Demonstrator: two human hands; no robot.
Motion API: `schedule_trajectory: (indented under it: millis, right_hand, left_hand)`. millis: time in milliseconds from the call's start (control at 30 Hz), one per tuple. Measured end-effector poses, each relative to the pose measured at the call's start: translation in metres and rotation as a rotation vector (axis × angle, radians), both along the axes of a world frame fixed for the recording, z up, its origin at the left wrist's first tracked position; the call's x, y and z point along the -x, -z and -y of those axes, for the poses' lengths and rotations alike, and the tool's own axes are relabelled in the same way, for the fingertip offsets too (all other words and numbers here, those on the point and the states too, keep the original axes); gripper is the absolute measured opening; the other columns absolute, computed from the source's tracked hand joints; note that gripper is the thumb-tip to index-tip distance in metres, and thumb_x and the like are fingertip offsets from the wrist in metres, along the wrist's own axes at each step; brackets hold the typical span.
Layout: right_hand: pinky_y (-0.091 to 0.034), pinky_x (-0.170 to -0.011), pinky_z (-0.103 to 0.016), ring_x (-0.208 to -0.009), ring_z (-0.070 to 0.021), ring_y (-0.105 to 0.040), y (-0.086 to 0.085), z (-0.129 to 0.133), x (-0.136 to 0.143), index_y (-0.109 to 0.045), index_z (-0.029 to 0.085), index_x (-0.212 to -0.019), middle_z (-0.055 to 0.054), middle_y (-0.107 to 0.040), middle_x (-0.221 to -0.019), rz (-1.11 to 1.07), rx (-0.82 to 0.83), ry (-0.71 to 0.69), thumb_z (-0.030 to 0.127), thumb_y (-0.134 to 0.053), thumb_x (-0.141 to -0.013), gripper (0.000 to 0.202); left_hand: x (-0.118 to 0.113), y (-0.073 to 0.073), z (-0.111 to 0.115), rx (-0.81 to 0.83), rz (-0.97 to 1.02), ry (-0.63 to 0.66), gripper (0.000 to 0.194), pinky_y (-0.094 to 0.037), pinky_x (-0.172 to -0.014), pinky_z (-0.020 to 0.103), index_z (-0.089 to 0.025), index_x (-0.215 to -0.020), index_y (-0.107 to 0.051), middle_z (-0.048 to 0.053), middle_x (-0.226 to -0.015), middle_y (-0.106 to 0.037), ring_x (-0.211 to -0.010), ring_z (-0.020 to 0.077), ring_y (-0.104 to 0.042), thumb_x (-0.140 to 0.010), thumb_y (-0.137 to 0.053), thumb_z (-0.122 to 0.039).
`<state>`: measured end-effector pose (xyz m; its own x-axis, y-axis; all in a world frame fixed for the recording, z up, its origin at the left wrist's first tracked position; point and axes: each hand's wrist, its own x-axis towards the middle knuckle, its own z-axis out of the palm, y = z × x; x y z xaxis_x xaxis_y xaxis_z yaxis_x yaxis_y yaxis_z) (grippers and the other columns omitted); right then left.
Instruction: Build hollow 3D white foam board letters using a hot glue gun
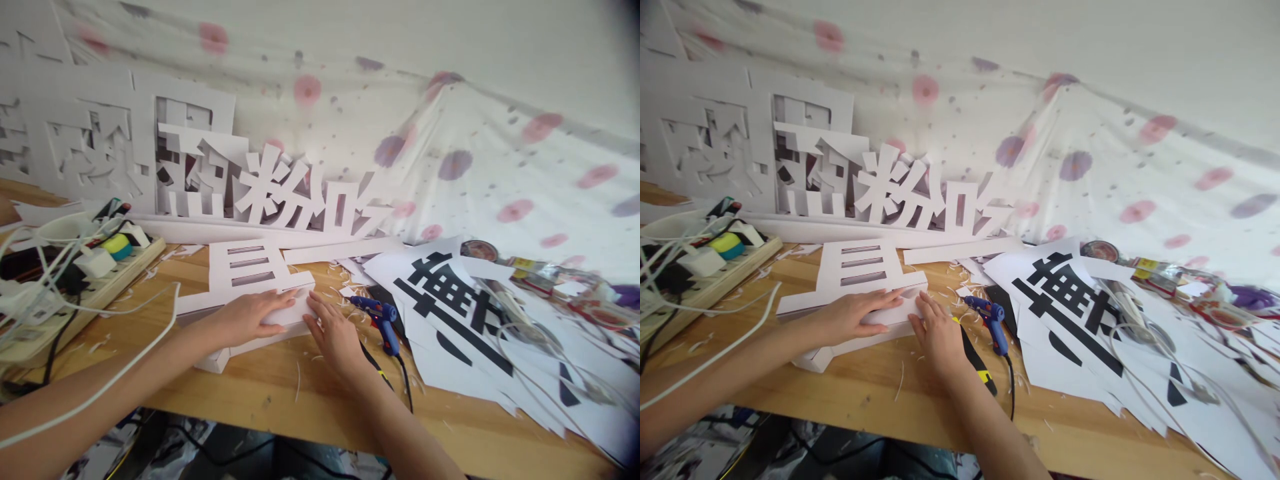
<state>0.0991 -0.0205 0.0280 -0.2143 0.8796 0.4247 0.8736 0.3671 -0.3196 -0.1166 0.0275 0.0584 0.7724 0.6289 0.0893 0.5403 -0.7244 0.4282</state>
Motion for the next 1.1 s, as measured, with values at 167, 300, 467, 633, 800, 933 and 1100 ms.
schedule_trajectory:
  millis: [167,300,467,633,800,933,1100]
  right_hand:
    - [-0.055,-0.085,-0.037,-0.111,-0.0232,-0.060,-0.0004,0.0001,0.0005,-0.058,0.018,-0.119,-0.008,-0.058,-0.130,0.008,0.021,0.011,0.025,-0.047,-0.092,0.030]
    - [-0.055,-0.084,-0.037,-0.109,-0.0233,-0.062,-0.0012,0.0017,0.0012,-0.058,0.018,-0.119,-0.007,-0.056,-0.132,0.021,0.045,0.029,0.025,-0.048,-0.092,0.030]
    - [-0.057,-0.081,-0.036,-0.107,-0.0225,-0.063,-0.0018,0.0022,0.0020,-0.057,0.020,-0.120,-0.006,-0.055,-0.133,0.024,0.062,0.041,0.026,-0.047,-0.092,0.030]
    - [-0.057,-0.081,-0.038,-0.106,-0.0235,-0.063,-0.0025,0.0025,0.0027,-0.056,0.019,-0.120,-0.006,-0.055,-0.133,0.022,0.079,0.051,0.026,-0.047,-0.092,0.031]
    - [-0.057,-0.080,-0.038,-0.106,-0.0233,-0.064,-0.0024,0.0034,0.0031,-0.056,0.019,-0.121,-0.006,-0.055,-0.134,0.022,0.079,0.050,0.026,-0.046,-0.093,0.031]
    - [-0.057,-0.078,-0.036,-0.104,-0.0223,-0.064,-0.0023,0.0037,0.0037,-0.055,0.019,-0.122,-0.007,-0.055,-0.133,0.017,0.080,0.050,0.027,-0.044,-0.093,0.031]
    - [-0.057,-0.079,-0.037,-0.106,-0.0229,-0.063,-0.0019,0.0033,0.0041,-0.056,0.019,-0.121,-0.008,-0.055,-0.133,0.010,0.077,0.045,0.027,-0.043,-0.093,0.032]
  left_hand:
    - [0.0000,0.0002,0.0005,-0.001,-0.002,-0.009,0.057,-0.034,-0.107,0.034,-0.030,-0.139,-0.036,-0.001,-0.149,-0.034,-0.132,0.0205,-0.039,-0.087,-0.058,-0.029]
    - [-0.0007,-0.0008,0.0008,0.005,0.000,-0.004,0.057,-0.033,-0.108,0.034,-0.032,-0.139,-0.036,-0.002,-0.150,-0.032,-0.133,0.0203,-0.039,-0.087,-0.058,-0.027]
    - [-0.0015,-0.0028,0.0014,0.011,0.020,-0.013,0.057,-0.034,-0.107,0.033,-0.031,-0.139,-0.036,-0.001,-0.146,-0.038,-0.132,0.0202,-0.040,-0.087,-0.058,-0.026]
    - [-0.0010,-0.0028,0.0017,0.016,0.010,-0.026,0.054,-0.034,-0.107,0.033,-0.030,-0.138,-0.037,-0.001,-0.148,-0.036,-0.131,0.0192,-0.042,-0.087,-0.057,-0.029]
    - [-0.0012,-0.0038,0.0022,0.026,0.004,-0.039,0.052,-0.034,-0.107,0.032,-0.031,-0.137,-0.039,-0.002,-0.148,-0.036,-0.131,0.0182,-0.041,-0.088,-0.055,-0.032]
    - [-0.0017,-0.0072,0.0035,0.039,-0.040,-0.056,0.064,-0.034,-0.107,0.035,-0.031,-0.138,-0.038,-0.001,-0.149,-0.034,-0.132,0.0207,-0.040,-0.080,-0.065,-0.038]
    - [-0.0031,-0.0089,0.0046,0.019,-0.063,-0.062,0.062,-0.034,-0.107,0.032,-0.030,-0.136,-0.040,-0.003,-0.150,-0.031,-0.132,0.0201,-0.040,-0.079,-0.064,-0.029]
